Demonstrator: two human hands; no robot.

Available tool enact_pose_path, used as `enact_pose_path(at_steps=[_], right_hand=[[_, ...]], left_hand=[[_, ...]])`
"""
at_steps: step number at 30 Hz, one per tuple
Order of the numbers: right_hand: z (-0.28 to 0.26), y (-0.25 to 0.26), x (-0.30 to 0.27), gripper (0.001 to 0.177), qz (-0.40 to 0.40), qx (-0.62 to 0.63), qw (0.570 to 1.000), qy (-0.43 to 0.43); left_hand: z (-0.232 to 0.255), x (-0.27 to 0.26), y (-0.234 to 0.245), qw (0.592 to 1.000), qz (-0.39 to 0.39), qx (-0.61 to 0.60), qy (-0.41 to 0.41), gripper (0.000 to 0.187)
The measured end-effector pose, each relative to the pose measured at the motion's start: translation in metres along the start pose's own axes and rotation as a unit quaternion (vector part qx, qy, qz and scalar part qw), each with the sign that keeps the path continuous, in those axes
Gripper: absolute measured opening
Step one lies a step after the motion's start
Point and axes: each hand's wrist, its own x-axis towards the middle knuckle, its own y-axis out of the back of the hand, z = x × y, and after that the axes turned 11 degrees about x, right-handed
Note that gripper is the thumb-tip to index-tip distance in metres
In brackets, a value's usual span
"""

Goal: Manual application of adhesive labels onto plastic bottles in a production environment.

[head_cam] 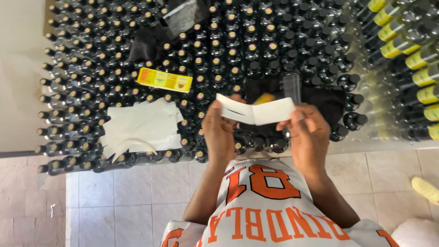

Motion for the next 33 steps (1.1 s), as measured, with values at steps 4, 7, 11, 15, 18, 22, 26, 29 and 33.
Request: enact_pose_path(at_steps=[4,7,11,15,18,22,26,29,33], right_hand=[[0.004,0.009,0.014,0.012,0.084,0.064,0.994,-0.034],[0.009,0.038,0.018,0.008,0.122,0.098,0.987,-0.024],[-0.007,0.06,0.019,0.017,0.12,0.117,0.986,0.02],[-0.025,0.063,0.01,0.019,0.141,0.06,0.987,0.04],[-0.033,0.066,0.004,0.016,0.156,0.009,0.987,0.034],[-0.038,0.057,0.001,0.015,0.175,0.023,0.983,0.049],[-0.039,0.05,-0.008,0.015,0.18,0.026,0.978,0.103],[-0.036,0.035,-0.014,0.012,0.159,-0.024,0.977,0.142],[-0.021,0.03,-0.032,0.017,0.118,-0.166,0.961,0.186]], left_hand=[[-0.024,0.059,0.096,0.997,0.045,-0.061,0.004,0.038],[-0.001,0.076,0.143,0.991,0.121,-0.043,-0.045,0.047],[0.031,0.085,0.198,0.966,0.222,0.078,-0.105,0.049],[0.041,0.097,0.248,0.954,0.247,0.135,-0.101,0.04],[0.037,0.108,0.274,0.903,0.347,0.227,-0.109,0.042],[0.027,0.11,0.276,0.729,0.382,0.456,-0.339,0.048],[0.029,0.064,0.18,0.775,0.251,0.499,-0.296,0.022],[0.002,0.007,0.087,0.947,-0.216,0.135,-0.195,0.024],[0.011,-0.047,0.004,0.883,-0.347,0.263,-0.174,0.041]])
